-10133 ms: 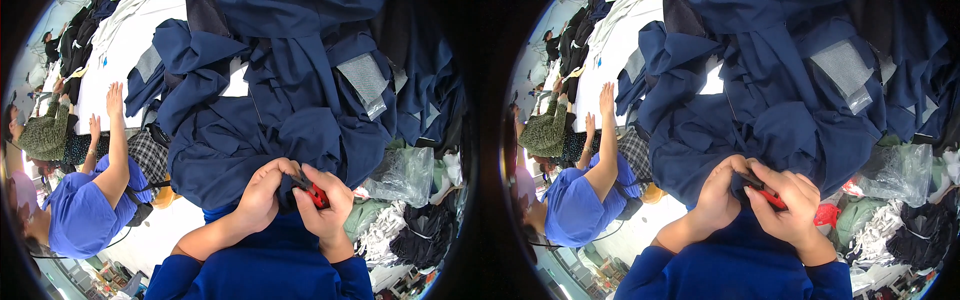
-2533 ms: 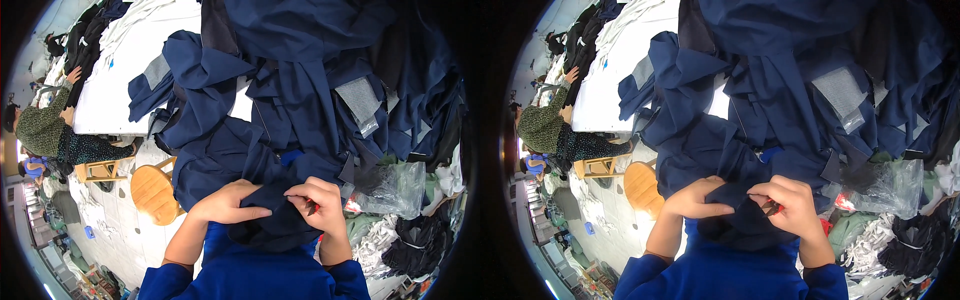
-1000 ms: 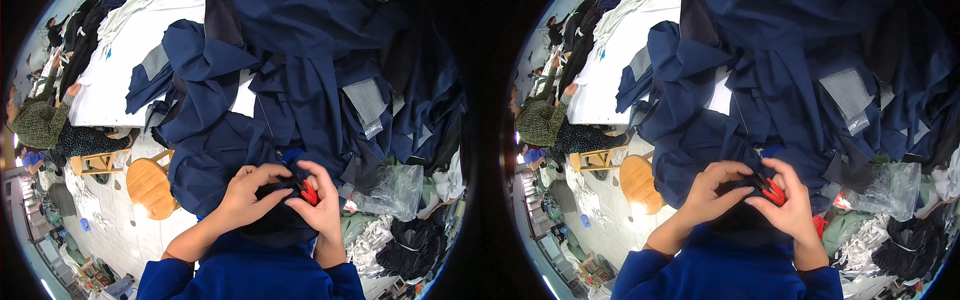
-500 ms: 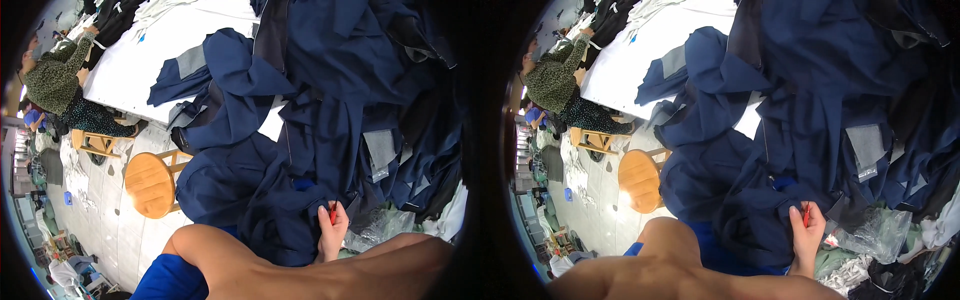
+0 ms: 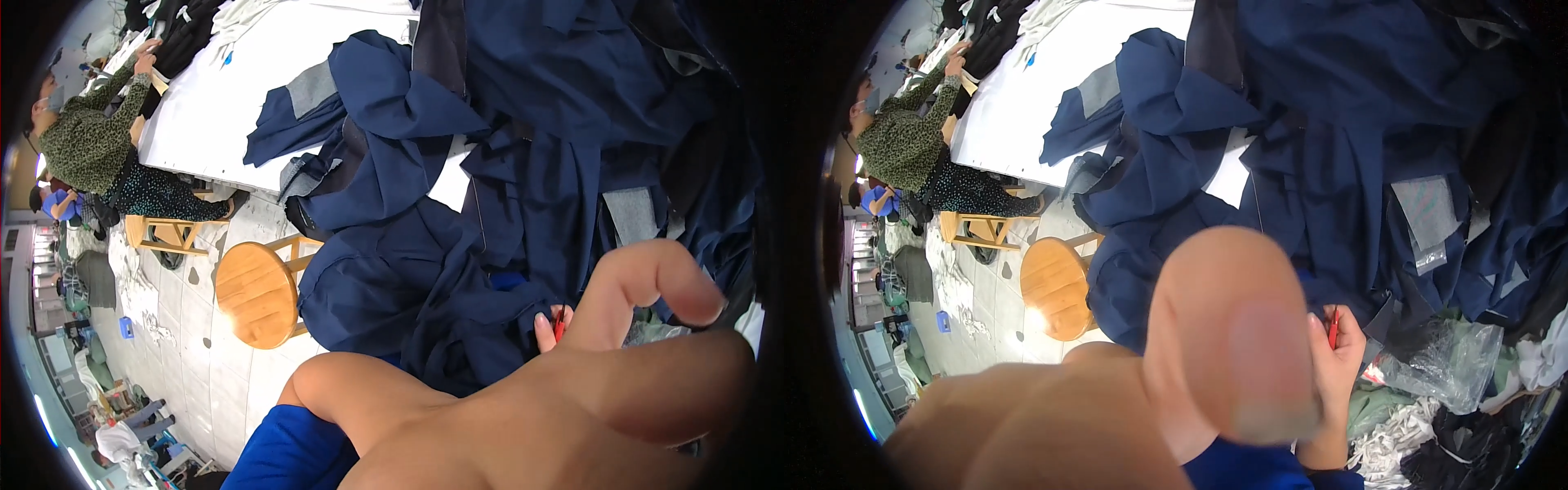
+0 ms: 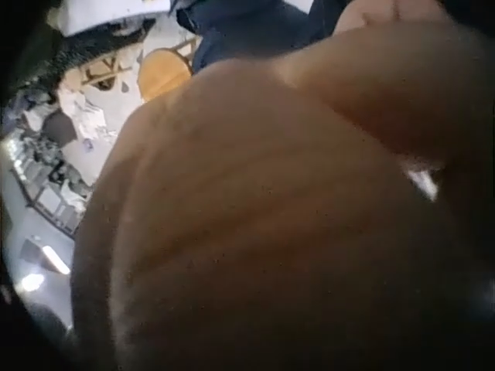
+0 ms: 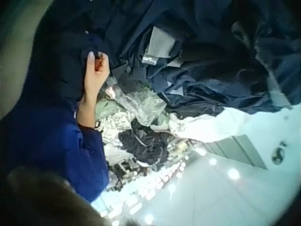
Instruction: Trim excess threads from fabric pieces using a pair of snips.
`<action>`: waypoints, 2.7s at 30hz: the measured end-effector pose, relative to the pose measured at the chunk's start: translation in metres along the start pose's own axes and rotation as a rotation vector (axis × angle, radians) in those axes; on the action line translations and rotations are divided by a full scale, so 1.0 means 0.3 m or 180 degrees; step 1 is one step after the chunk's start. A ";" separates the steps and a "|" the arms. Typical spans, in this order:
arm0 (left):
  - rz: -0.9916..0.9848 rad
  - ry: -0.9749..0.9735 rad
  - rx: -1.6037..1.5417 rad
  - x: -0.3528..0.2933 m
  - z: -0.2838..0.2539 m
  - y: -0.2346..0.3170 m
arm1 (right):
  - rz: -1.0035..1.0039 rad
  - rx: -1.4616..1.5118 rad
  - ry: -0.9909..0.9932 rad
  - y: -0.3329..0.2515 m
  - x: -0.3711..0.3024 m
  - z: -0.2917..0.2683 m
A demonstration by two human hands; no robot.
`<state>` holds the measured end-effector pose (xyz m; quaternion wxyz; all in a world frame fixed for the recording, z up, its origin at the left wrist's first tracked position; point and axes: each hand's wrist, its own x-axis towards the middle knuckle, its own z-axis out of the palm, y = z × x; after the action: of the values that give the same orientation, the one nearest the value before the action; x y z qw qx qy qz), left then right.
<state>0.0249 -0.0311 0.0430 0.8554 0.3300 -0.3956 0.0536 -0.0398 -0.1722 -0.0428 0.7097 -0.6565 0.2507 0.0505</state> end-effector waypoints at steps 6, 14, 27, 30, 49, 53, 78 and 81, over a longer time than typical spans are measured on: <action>0.0092 -0.0076 0.0221 0.004 0.012 -0.014 | -0.0320 -0.0186 -0.0199 0.092 0.003 -0.062; 0.0284 0.0069 0.0190 0.036 -0.034 -0.035 | -0.0194 -0.0069 -0.0190 0.101 -0.006 -0.049; 0.0254 0.0138 0.0087 0.035 0.036 -0.097 | -0.0234 -0.0211 -0.0066 0.073 -0.003 -0.054; 0.0209 0.0224 0.0164 0.018 0.070 -0.098 | -0.0213 -0.0126 -0.0163 0.082 -0.010 -0.056; -0.1501 0.1734 -0.0045 -0.094 -0.048 0.106 | -0.0302 0.0026 -0.0008 0.076 0.010 -0.049; -0.2126 0.2457 -0.0334 -0.225 -0.167 0.017 | -0.0318 -0.0084 -0.0085 0.074 0.009 -0.052; -0.2229 0.1188 0.1188 -0.290 -0.153 0.033 | -0.1402 0.0247 -0.0109 -0.271 -0.003 0.023; -0.2175 0.0910 0.1824 -0.279 -0.144 0.027 | -0.0693 -0.0498 -0.0543 -0.174 -0.024 0.070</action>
<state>-0.0071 0.0156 -0.0328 0.7443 0.6536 -0.1117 -0.0793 -0.0191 -0.1571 0.0078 0.6764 -0.7263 0.1122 0.0483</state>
